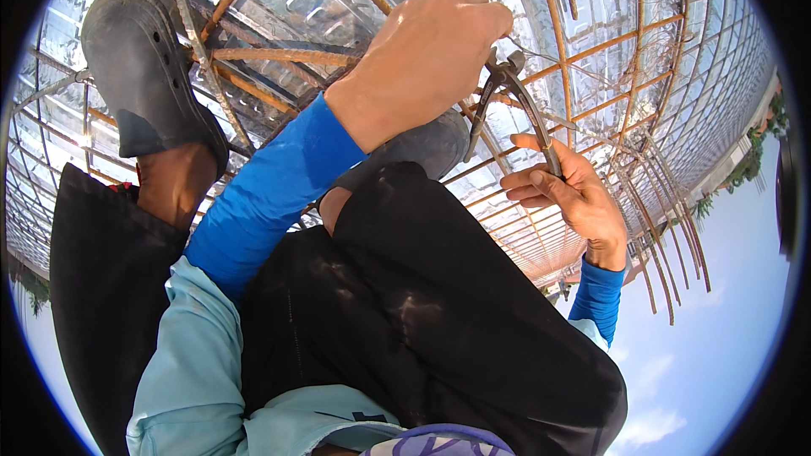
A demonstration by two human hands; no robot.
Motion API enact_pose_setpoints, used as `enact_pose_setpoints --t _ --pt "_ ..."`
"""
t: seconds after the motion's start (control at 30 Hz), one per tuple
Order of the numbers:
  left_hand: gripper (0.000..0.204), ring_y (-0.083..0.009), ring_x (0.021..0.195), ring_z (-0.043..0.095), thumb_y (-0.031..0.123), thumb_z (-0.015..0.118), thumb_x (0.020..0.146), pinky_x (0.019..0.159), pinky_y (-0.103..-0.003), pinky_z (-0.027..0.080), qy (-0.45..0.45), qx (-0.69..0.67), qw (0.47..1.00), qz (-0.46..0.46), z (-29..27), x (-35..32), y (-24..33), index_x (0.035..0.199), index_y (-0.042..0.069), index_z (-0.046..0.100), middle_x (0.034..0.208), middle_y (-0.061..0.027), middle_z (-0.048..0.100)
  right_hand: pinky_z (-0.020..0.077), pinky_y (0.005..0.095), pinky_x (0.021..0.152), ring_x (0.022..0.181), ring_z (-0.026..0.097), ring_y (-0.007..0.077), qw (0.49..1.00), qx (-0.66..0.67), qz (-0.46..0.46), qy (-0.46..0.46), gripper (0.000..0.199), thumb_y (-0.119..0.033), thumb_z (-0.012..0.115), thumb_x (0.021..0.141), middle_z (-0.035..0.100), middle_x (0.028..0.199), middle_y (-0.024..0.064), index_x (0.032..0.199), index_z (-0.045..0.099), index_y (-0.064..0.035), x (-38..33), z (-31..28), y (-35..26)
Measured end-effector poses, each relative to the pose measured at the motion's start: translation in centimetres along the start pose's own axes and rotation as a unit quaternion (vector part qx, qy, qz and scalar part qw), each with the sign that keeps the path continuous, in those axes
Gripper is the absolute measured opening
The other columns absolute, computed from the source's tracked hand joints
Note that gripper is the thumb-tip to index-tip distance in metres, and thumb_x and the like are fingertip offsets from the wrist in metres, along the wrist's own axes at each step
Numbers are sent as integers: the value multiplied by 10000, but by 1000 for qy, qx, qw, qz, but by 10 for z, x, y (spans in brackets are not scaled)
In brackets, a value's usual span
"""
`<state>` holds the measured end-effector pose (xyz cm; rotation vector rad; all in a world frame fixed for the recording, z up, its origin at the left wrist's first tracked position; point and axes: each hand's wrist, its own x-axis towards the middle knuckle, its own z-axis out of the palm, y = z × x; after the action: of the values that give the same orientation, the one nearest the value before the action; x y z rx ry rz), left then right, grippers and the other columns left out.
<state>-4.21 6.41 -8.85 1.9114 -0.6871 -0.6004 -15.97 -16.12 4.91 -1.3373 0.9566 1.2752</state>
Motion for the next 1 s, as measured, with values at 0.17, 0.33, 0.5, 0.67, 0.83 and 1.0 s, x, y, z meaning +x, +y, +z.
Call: enact_pose_setpoints --t 0.17,0.33,0.5,0.67,0.83,1.0 --pt "228 -295 914 719 -24 750 857 778 -380 576 210 -40 975 64 31 -35 -7 1079 24 753 1119 -114 757 629 348 861 1011 754 238 999 24 -8 41 423 -43 522 1074 758 1148 164 1496 536 -62 -6 11 17" --pt "289 -194 854 628 84 816 777 754 -337 504 203 93 965 134 23 -52 -27 1064 80 781 1223 -27 749 627 323 816 989 732 196 988 35 -115 94 312 -115 567 1085 726 1112 122 1382 603 -27 17 28 51" --pt "332 -199 965 606 105 814 763 843 -368 444 120 156 971 139 4 -61 -25 1095 91 793 1266 -1 747 512 307 791 887 602 151 946 -28 -257 194 189 -144 621 1063 649 1122 80 1211 652 -30 52 64 71" --pt "351 -212 977 607 103 817 737 823 -375 446 86 158 974 135 -2 -64 -27 1088 98 800 1335 13 728 461 306 818 982 547 159 927 -20 -245 282 171 -129 655 1031 567 1184 91 1180 665 -46 65 94 70" --pt "363 -232 981 617 97 819 720 825 -386 459 68 163 974 140 -1 -65 -32 1083 104 801 1351 12 721 489 356 892 1070 575 243 912 -51 -262 312 157 -101 647 1015 558 1229 122 1164 671 -56 80 101 63" --pt "324 -260 955 622 108 834 716 826 -409 483 75 105 981 143 -5 -61 -36 1035 103 777 1334 -25 711 499 397 828 938 615 300 909 -95 -269 303 153 -38 631 994 602 1067 145 1145 657 -39 77 89 61"
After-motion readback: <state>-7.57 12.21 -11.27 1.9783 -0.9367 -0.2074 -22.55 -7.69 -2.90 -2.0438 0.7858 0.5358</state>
